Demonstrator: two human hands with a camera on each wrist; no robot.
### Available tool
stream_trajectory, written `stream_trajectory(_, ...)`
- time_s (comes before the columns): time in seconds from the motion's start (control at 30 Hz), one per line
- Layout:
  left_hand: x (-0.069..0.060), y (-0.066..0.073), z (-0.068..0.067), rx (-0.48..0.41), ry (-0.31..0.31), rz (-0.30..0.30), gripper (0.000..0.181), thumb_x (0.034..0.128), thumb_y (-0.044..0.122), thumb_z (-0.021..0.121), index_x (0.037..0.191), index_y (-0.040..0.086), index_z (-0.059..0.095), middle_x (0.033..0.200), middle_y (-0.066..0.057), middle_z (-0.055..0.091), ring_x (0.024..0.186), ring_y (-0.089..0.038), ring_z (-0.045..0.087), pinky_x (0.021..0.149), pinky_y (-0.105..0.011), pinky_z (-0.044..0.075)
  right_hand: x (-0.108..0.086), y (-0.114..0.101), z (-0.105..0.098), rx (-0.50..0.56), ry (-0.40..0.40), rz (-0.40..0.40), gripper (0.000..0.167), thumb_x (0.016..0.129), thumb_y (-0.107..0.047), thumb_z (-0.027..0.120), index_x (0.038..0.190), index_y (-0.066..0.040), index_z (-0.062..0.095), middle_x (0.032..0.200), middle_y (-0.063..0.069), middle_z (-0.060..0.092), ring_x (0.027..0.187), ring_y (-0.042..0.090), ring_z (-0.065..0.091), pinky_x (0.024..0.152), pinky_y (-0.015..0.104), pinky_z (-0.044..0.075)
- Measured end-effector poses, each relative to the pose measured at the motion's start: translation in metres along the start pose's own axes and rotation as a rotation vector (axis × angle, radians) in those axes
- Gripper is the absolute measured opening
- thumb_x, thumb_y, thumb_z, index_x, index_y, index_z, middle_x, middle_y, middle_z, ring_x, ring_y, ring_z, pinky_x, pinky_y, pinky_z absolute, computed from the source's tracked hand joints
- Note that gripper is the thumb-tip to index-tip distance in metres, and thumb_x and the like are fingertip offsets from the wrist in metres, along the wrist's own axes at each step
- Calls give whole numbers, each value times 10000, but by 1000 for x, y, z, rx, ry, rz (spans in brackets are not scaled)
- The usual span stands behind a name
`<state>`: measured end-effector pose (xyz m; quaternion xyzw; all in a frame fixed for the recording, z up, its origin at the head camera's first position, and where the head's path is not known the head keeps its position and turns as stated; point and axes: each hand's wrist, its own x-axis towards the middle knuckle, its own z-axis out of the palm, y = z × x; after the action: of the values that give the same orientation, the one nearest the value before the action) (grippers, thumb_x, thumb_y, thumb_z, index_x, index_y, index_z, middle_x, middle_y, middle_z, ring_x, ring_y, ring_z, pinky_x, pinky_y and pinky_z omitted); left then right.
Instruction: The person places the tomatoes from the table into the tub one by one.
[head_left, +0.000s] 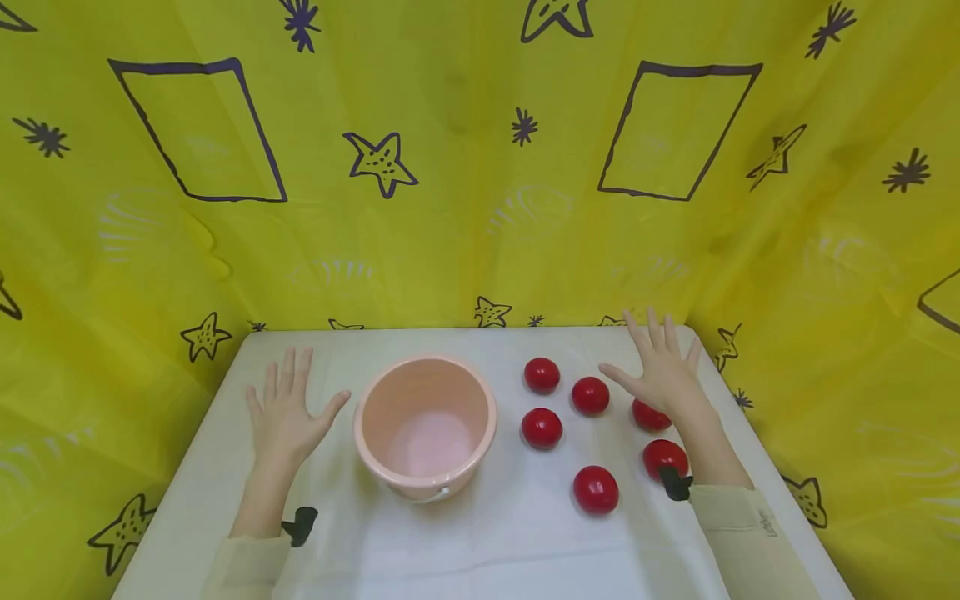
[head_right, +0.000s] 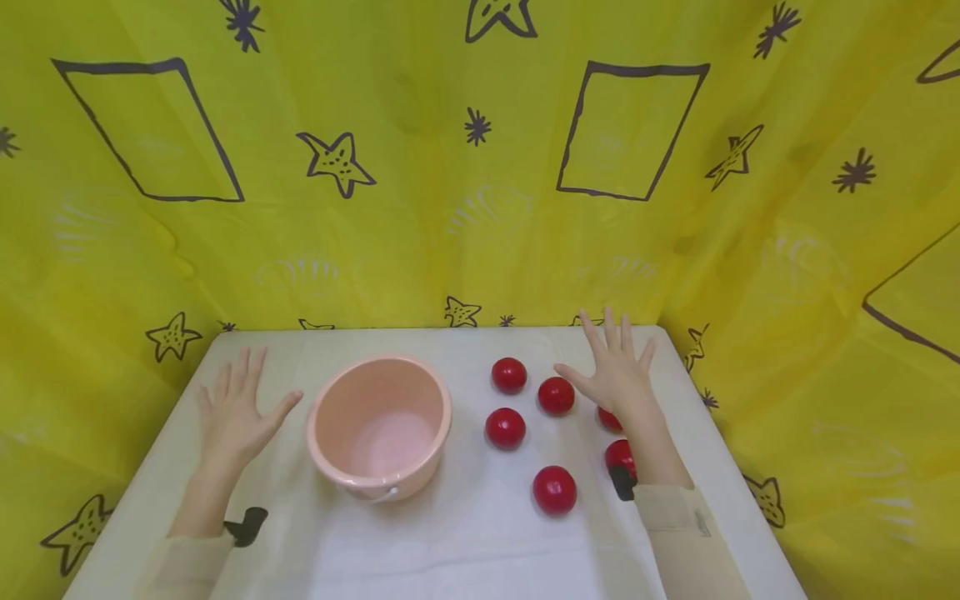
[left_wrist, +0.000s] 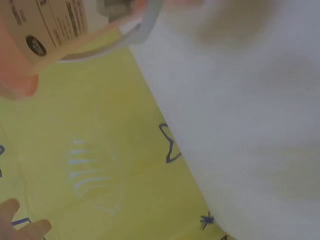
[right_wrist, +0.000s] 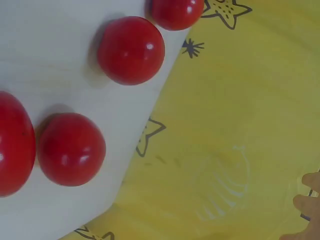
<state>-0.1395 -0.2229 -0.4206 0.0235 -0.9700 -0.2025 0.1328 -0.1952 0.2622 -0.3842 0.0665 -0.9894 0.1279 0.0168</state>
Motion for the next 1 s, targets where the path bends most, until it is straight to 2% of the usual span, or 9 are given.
stream_trajectory(0.13, -4, 6, 1, -361, 36, -132, 793, 858, 425, 586, 1476, 194, 148, 1468, -157, 273, 1324, -388, 253, 1046, -640, 155, -11, 1, 5, 2, 68, -48, 944, 793, -623, 529, 1482, -225, 22, 1512, 191, 24, 1361, 410, 19, 1028, 652, -102)
stream_trajectory(0.27, -9, 12, 0, -711, 33, -304, 754, 858, 341, 627, 1467, 244, 192, 1333, -144, 482, 1161, -211, 515, 978, -413, 426, -24, 2, 15, 2, 137, -115, 948, 763, -549, 630, 1480, -208, 112, 1458, 204, 219, 1317, 388, 203, 1030, 663, 129)
stream_trajectory(0.37, -14, 14, -2, -882, -21, -390, 740, 861, 327, 625, 1464, 224, 209, 1258, -166, 542, 947, -65, 623, 816, -255, 525, -33, 2, 24, 5, 172, -162, 951, 736, -506, 685, 1474, -204, 166, 1411, 196, 319, 1264, 390, 303, 976, 660, 262)
stream_trajectory(0.43, -17, 14, -3, -975, -83, -425, 750, 864, 321, 623, 1468, 207, 194, 1227, -157, 566, 869, -39, 644, 759, -250, 542, -40, 3, 30, 9, 184, -184, 957, 714, -495, 710, 1469, -212, 193, 1386, 186, 363, 1235, 386, 347, 945, 656, 309)
stream_trajectory(0.5, -20, 14, -4, -1063, -157, -449, 766, 868, 306, 620, 1474, 197, 164, 1220, -160, 568, 861, -81, 660, 754, -299, 548, -46, 5, 36, 12, 188, -202, 953, 698, -490, 725, 1461, -213, 225, 1362, 175, 397, 1215, 375, 373, 935, 646, 329)
stream_trajectory(0.6, -22, 13, -3, -1143, -254, -477, 778, 877, 285, 613, 1479, 192, 129, 1253, -179, 540, 880, -150, 667, 771, -354, 543, -55, 8, 47, 15, 181, -218, 930, 696, -478, 729, 1451, -210, 257, 1331, 166, 429, 1196, 357, 391, 943, 620, 328)
stream_trajectory(0.7, -24, 12, -1, -1172, -326, -489, 771, 885, 264, 606, 1480, 187, 121, 1330, -253, 438, 882, -190, 668, 771, -378, 541, -62, 13, 60, -7, 163, -228, 913, 698, -489, 721, 1441, -194, 280, 1306, 162, 450, 1174, 348, 409, 942, 613, 329)
stream_trajectory(0.83, -26, 11, 2, -1180, -392, -493, 729, 894, 235, 595, 1474, 170, 160, 1377, -282, 355, 900, -233, 663, 770, -395, 540, -70, 19, 76, -35, 129, -240, 903, 692, -521, 712, 1424, -172, 317, 1283, 159, 478, 1160, 349, 428, 933, 627, 340)
stream_trajectory(1.0, -29, 11, 5, -1189, -437, -476, 687, 900, 200, 584, 1464, 142, 197, 1391, -278, 332, 905, -261, 660, 776, -404, 537, -80, 22, 91, -16, 60, -216, 890, 681, -592, 684, 1407, -197, 355, 1280, 129, 487, 1182, 330, 423, 947, 645, 313)
